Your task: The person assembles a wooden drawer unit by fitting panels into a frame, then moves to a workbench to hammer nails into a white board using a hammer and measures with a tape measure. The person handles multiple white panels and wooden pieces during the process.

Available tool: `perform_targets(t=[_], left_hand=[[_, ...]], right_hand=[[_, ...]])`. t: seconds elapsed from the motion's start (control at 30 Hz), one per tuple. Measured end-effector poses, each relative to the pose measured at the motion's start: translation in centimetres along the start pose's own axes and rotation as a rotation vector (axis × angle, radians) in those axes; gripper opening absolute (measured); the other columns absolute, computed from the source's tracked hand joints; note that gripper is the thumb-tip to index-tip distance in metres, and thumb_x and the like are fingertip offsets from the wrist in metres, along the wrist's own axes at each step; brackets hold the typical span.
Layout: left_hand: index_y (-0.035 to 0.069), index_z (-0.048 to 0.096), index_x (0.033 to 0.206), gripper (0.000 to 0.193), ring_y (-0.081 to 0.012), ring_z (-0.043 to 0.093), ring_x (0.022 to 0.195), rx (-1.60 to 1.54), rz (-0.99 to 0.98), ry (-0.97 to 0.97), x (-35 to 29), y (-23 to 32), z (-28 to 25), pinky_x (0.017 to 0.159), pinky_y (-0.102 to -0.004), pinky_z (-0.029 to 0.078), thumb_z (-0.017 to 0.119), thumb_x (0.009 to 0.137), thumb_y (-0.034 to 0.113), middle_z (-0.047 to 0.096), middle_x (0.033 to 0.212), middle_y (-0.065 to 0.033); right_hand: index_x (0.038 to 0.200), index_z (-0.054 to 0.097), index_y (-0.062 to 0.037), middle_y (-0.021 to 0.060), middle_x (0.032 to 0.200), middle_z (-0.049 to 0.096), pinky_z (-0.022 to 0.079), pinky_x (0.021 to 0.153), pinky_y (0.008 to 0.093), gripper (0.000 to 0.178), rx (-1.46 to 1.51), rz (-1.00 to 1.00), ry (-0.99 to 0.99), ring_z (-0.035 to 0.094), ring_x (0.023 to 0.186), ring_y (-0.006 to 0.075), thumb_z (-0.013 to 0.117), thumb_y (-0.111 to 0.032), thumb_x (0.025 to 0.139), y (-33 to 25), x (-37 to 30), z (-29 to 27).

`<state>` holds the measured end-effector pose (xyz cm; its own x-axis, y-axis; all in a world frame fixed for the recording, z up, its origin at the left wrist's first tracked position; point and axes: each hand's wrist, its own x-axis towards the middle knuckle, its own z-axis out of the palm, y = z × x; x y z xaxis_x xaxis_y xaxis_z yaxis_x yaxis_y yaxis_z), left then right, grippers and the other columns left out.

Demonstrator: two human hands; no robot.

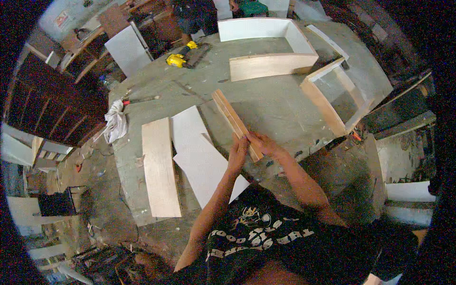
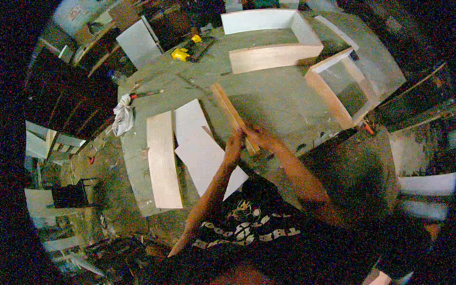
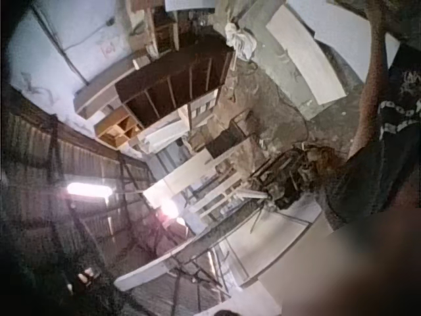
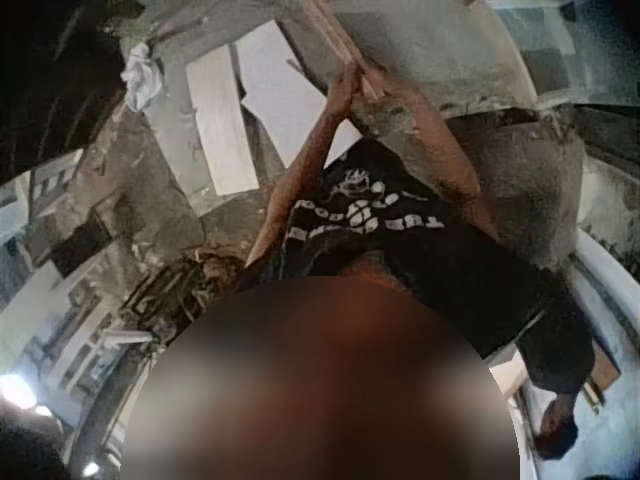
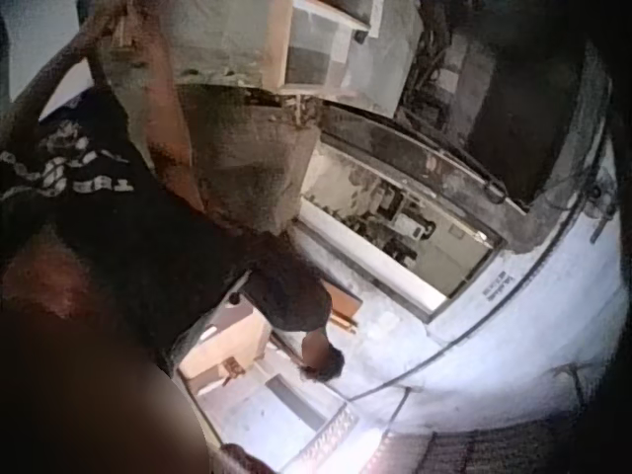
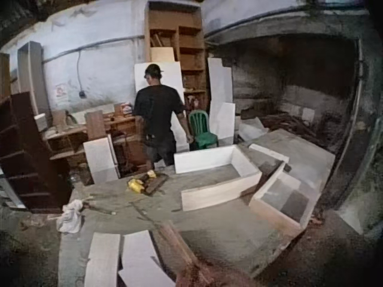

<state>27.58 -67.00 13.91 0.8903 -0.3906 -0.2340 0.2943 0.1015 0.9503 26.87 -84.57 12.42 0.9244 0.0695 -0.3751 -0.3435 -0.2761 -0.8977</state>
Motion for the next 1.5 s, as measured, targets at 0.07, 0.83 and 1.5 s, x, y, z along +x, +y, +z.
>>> perform_targets(t=[0.07,0.83,1.5], left_hand=[[-0.002,0.046,0.143,0.053,-0.0192,0.059,0.112,0.015,-0.051,-0.004,0.2,0.0,-0.2,0.093,-0.0336,0.049,0.045,0.109,0.038,0.064,0.124,-0.0107],[0.001,0.064,0.109,0.04,-0.019,0.069,0.082,0.041,-0.061,0.071,0.3,-2.4,-4.5,0.072,-0.0322,0.058,0.071,0.092,0.037,0.072,0.092,-0.0161],[-0.005,0.042,0.143,0.07,-0.0489,0.038,0.135,1.002,0.394,0.241,-3.4,-6.6,-2.5,0.112,-0.0546,0.035,0.072,0.083,0.017,0.041,0.143,-0.0342]], right_hand=[[0.141,0.056,-0.0039,0.0123,0.134,0.063,0.045,0.106,0.0383,0.067,0.055,0.017,0.015,0.058,0.121,0.0242,0.047,-0.058,0.102,-0.7,-0.7,0.7],[0.143,0.049,-0.0051,0.0158,0.141,0.056,0.04,0.111,0.0422,0.074,-0.112,-0.013,0.243,0.051,0.132,0.0296,0.061,-0.059,0.095,3.9,-0.8,3.0],[0.139,0.054,-0.0136,0.022,0.13,0.062,0.047,0.1,0.0558,0.055,-1.223,0.424,0.774,0.058,0.124,0.0378,0.067,-0.037,0.091,8.2,-7.8,-36.0]])
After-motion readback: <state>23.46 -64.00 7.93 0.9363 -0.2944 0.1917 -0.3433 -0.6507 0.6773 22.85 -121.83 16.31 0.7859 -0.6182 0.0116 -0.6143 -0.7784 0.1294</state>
